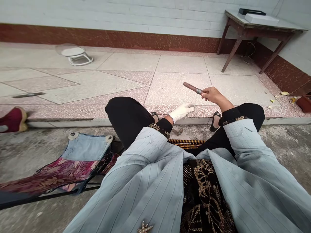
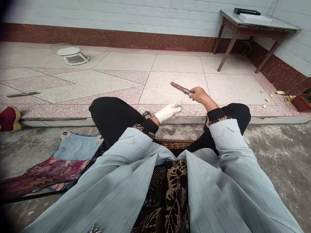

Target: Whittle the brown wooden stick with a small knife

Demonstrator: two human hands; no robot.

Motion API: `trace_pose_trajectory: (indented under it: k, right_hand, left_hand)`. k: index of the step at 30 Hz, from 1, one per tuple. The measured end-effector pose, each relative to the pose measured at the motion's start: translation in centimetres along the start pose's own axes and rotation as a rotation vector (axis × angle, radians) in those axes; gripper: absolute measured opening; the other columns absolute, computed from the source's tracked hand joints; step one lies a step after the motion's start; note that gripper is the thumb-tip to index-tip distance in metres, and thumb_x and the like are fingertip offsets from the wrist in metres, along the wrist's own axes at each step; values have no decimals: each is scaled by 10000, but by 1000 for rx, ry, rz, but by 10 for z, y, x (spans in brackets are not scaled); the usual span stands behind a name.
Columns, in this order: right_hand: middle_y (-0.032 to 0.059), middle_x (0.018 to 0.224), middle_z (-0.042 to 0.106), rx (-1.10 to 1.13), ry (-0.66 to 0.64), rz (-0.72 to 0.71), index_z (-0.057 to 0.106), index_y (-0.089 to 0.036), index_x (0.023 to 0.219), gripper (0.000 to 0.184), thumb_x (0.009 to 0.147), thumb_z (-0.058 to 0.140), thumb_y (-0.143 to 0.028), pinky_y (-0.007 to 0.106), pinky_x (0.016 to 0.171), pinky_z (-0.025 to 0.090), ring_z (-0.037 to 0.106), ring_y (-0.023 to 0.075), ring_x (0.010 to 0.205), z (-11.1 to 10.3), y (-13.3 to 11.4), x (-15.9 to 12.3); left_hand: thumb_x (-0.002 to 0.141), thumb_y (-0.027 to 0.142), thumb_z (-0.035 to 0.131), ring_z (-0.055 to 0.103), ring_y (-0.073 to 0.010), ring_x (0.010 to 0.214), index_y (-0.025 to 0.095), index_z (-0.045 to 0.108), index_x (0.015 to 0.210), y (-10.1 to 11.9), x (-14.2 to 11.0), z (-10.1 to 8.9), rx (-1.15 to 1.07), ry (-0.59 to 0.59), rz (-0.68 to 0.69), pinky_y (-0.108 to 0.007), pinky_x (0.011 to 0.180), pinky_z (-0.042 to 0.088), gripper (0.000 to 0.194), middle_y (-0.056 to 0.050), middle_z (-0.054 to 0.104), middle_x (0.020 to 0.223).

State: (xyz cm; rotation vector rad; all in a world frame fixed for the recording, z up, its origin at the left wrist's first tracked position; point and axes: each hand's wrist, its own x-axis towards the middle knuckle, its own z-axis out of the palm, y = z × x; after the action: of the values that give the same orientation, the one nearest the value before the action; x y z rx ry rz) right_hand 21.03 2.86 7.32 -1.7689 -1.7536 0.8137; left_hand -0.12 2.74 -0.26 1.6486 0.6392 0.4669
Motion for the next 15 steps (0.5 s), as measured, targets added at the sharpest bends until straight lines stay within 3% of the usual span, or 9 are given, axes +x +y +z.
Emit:
trace_pose_trajectory:
  k: [2, 4, 7, 9, 11, 13, 15]
  right_hand:
    - [97, 810, 671, -251, 2, -12, 729, -109, 1011, 212, 880, 583, -189, 301, 628, 403, 569, 160, 692, 4, -1, 0]
    - [126, 848, 676, -500, -96, -7, 743, -105, 1017, 233, 872, 591, -204, 329, 656, 397, 583, 198, 745, 8, -2, -3]
    - [109, 760, 660, -673, -545, 83, 758, -98, 928, 187, 828, 606, -140, 335, 650, 395, 568, 187, 678, 15, -3, -10]
    - [55, 677, 632, -578, -872, 97, 757, -112, 884, 152, 801, 630, -126, 314, 641, 397, 537, 148, 610, 15, -2, -15]
    - [15, 666, 622, -360, -1053, -9, 753, -128, 895, 141, 797, 672, -189, 290, 645, 399, 522, 121, 600, 8, -2, -19]
    - [3, 719, 640, -92, -1050, -190, 748, -141, 943, 214, 797, 705, -292, 271, 652, 401, 522, 110, 632, -4, -4, -22]
    - [-10, 751, 637, 166, -831, -293, 736, -159, 1002, 270, 801, 713, -338, 253, 634, 397, 494, 95, 630, -16, -6, -26]
  left_hand:
    - [887, 341, 501, 343, -70, 432, 162, 605, 855, -2, -1, 2, 66, 1, 0, -193, 430, 305, 209, 60, 401, 535]
    - [851, 317, 547, 397, -78, 472, 156, 629, 830, 0, -3, 3, 140, 13, -8, -203, 467, 327, 182, 41, 464, 560]
    - [776, 273, 633, 445, -84, 527, 145, 646, 753, 4, -5, 1, 187, 8, -25, -214, 520, 344, 131, 14, 544, 596]
    - [755, 269, 652, 456, -85, 543, 143, 643, 742, 7, -6, -2, 180, 0, -33, -215, 534, 348, 127, 9, 564, 616]
    - [762, 305, 648, 445, -82, 533, 141, 626, 765, 8, -8, -6, 147, -4, -48, -217, 524, 340, 166, 16, 549, 623]
    - [792, 365, 634, 424, -77, 515, 135, 612, 803, 7, -9, -9, 57, -7, -34, -217, 512, 332, 231, 24, 524, 625]
    - [836, 421, 608, 402, -71, 505, 132, 606, 833, 4, -9, -11, -91, -1, 36, -215, 513, 333, 290, 35, 484, 607]
